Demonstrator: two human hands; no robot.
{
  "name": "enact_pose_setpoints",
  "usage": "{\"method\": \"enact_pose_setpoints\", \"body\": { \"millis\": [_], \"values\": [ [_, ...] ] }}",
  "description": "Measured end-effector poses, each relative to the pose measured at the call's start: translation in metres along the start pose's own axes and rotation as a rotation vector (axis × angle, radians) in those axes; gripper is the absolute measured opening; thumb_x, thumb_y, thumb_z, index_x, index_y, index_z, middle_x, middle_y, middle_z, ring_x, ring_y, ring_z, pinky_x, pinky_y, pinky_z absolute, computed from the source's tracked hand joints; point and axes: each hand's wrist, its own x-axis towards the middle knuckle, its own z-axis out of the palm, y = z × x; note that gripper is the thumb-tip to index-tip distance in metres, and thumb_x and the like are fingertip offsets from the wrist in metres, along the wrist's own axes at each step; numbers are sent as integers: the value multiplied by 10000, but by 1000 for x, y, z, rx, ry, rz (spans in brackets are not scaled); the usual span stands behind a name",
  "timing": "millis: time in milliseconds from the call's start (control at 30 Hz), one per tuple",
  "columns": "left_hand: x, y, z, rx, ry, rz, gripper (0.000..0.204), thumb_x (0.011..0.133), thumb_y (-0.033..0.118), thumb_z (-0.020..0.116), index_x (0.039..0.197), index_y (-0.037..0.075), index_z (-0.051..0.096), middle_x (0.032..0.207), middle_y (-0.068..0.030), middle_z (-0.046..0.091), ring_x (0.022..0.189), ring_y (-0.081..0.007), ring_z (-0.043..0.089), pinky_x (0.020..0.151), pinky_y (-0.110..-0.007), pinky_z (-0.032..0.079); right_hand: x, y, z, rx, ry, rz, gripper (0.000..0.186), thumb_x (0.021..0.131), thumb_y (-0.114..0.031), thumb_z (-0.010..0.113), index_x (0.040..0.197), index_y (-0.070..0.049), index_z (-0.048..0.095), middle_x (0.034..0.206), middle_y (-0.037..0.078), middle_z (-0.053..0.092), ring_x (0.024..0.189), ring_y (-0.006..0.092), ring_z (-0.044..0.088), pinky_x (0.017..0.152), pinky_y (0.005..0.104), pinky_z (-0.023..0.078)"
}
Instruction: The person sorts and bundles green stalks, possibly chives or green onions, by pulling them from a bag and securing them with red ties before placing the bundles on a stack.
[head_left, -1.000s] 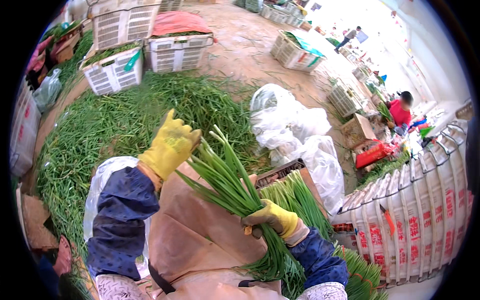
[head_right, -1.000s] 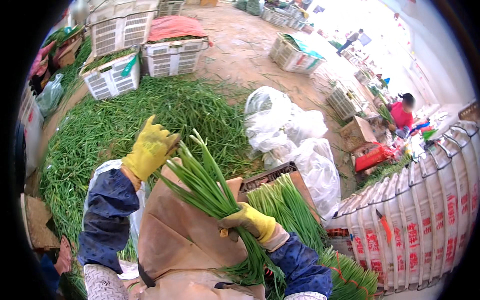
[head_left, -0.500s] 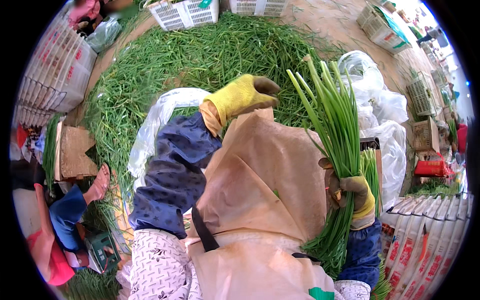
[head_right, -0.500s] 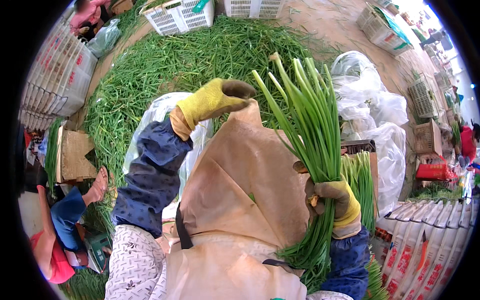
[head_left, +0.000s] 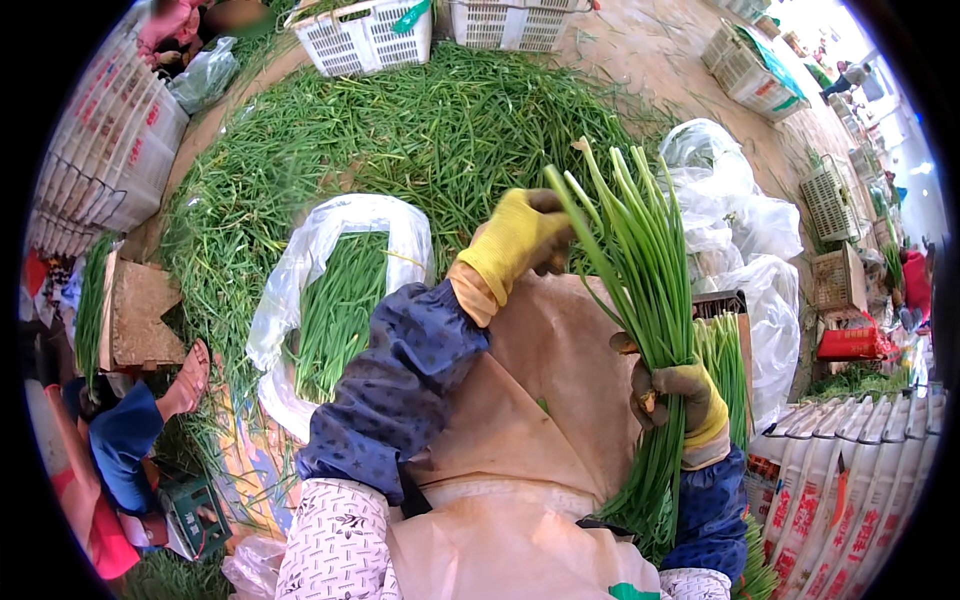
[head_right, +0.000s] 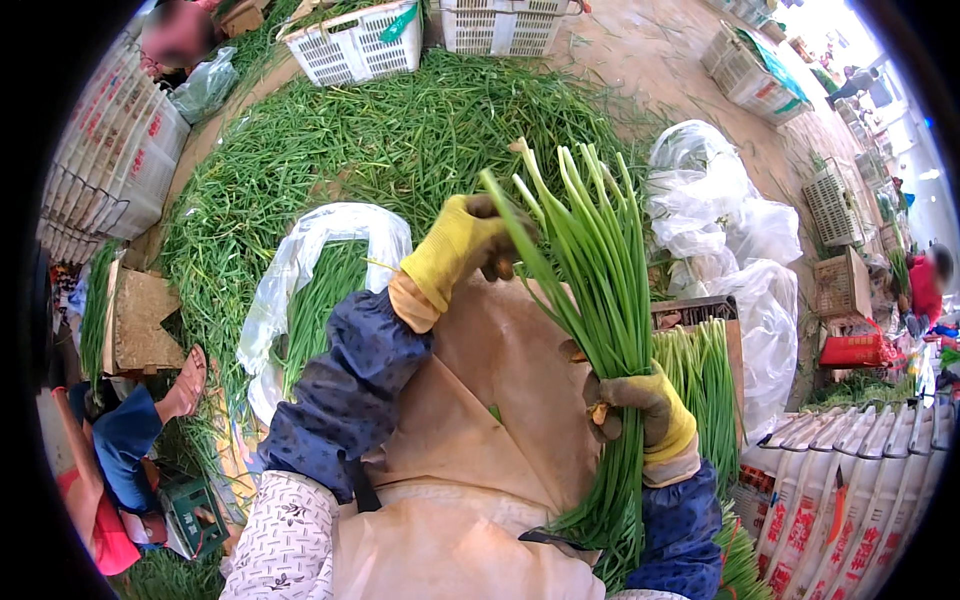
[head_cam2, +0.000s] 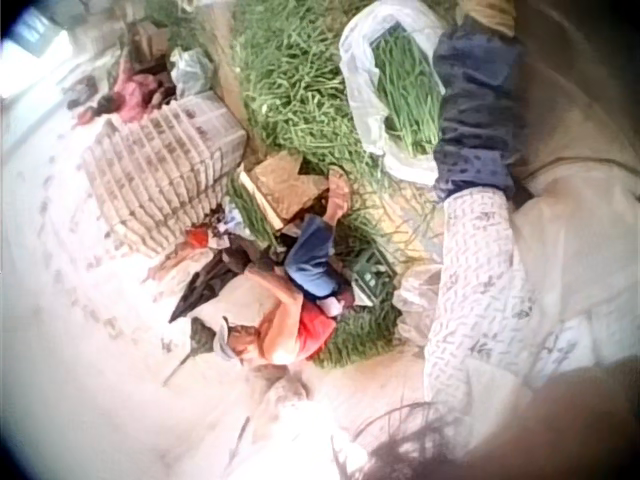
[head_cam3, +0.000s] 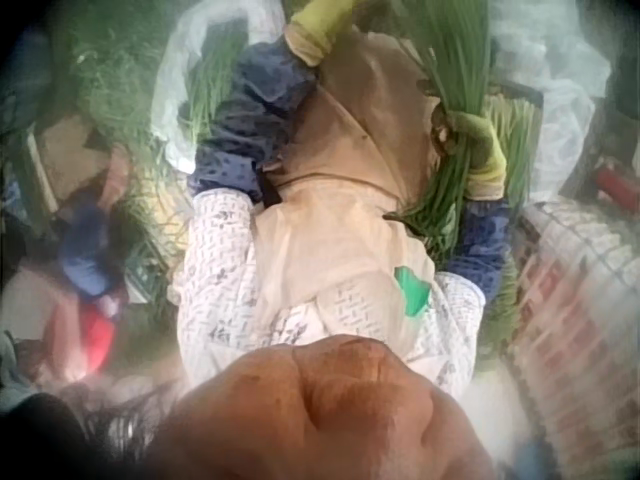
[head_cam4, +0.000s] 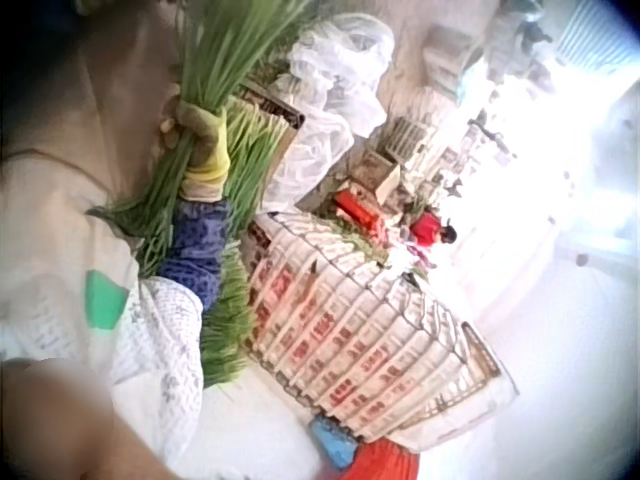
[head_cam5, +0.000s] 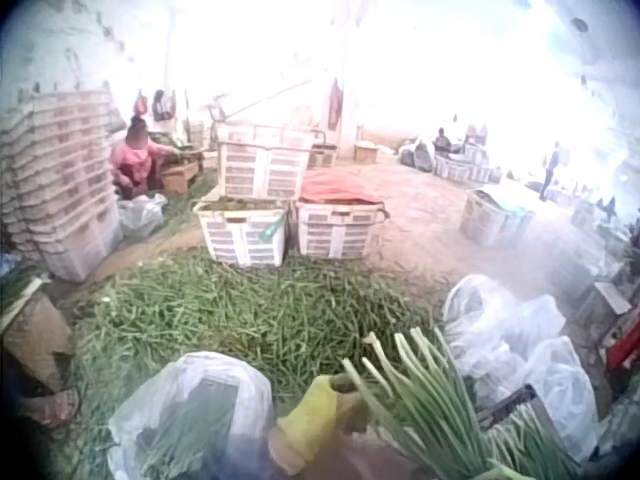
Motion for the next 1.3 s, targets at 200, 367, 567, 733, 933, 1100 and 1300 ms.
{"method": "enact_pose_setpoints", "body": {
  "millis": [200, 367, 567, 733, 933, 1100, 1300],
  "values": [
    [-4, -26, -33, -505, -311, 293, 615, 909, 280, 537, 1429, 48, 305, 1323, -176, 478, 1144, -295, 549, 941, -455, 473, -4, -8, 4, -224, 91, 83, 367, 736, -74, 636, 1073, 64, 595, 676, 90, 614, 511, 121, 562, 433, 210, 414],
    [-21, -25, -7, -753, -423, 263, 664, 890, 467, 569, 1389, 82, 359, 1294, -167, 507, 1134, -295, 549, 991, -449, 427, 10, -1, 21, -385, 104, 136, 273, 746, -50, 664, 998, 44, 616, 722, 96, 651, 605, 138, 620, 529, 242, 483],
    [-7, -25, 1, -799, -391, 169, 559, 886, 450, 586, 1291, 80, 477, 1256, -164, 545, 1090, -331, 584, 950, -474, 469, 20, 12, 25, -579, 47, 197, 224, 760, -47, 668, 973, 13, 632, 772, 72, 677, 679, 133, 645, 623, 260, 520],
    [-14, -15, -3, -753, -483, 208, 608, 854, 289, 600, 1354, 14, 389, 1148, -156, 602, 1010, -314, 619, 894, -447, 500, 22, 10, 28, -724, -67, 173, 274, 754, -48, 675, 1015, 14, 621, 793, 55, 668, 718, 114, 632, 671, 263, 514],
    [-21, -11, -8, -684, -439, 233, 602, 836, 166, 647, 1350, 2, 381, 966, -135, 633, 834, -227, 632, 781, -351, 520, 18, -34, 17, -781, -28, 26, 517, 782, -115, 641, 1268, 14, 521, 987, 71, 633, 847, 106, 567, 767, 270, 475],
    [-28, -11, -5, -603, -422, 223, 718, 830, 176, 651, 1409, -19, 273, 909, -149, 641, 825, -235, 637, 741, -353, 519, 77, -73, 51, -1059, 79, -679, 358, 901, -162, 568, 1216, 6, 549, 1009, 83, 621, 785, 134, 579, 671, 246, 478],
    [-31, -7, 1, -519, -390, 262, 379, 773, 40, 641, 1142, 11, 562, 971, -142, 637, 825, -261, 647, 789, -375, 543, 94, -88, 93, -770, -16, -77, 323, 807, -123, 672, 1084, 35, 619, 899, 77, 647, 723, 80, 579, 585, 226, 458]
  ]
}}
